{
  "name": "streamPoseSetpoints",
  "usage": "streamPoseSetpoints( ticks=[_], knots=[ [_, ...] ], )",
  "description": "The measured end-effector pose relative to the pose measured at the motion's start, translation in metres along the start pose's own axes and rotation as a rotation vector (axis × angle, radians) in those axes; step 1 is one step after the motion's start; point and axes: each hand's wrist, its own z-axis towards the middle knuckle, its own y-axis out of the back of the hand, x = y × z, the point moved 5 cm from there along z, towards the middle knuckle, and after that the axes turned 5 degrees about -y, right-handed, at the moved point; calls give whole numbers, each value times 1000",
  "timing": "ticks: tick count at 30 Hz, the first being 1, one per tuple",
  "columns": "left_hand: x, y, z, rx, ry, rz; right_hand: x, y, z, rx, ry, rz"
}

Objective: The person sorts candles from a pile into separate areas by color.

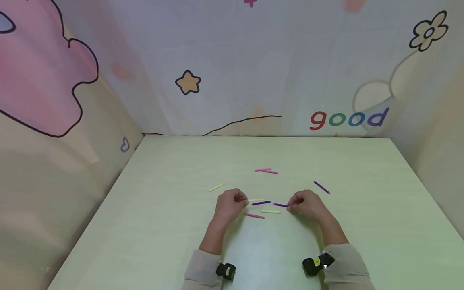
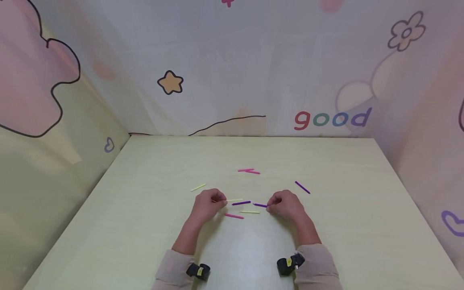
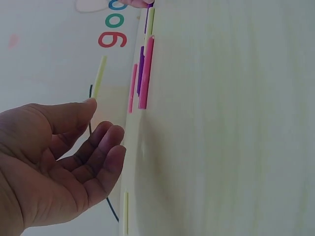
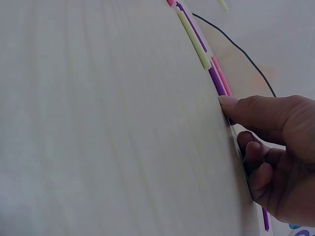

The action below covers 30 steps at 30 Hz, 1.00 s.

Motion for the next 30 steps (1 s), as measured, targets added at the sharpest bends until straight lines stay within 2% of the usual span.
streamPoseSetpoints(
  ticks=[12, 18, 23, 30],
  knots=[
    [12, 15, -1, -73, 15, -23, -1, -1, -1, 5, -37, -5],
    [21, 24, -2, -120, 31, -8, -3, -2, 0, 3, -34, -7],
    [29, 30, -3, -124, 64, -22, -4, -3, -1, -2, -28, -10],
    [37, 47, 1, -165, 80, -20, -1, -1, 1, -19, -4, -9]
  ],
)
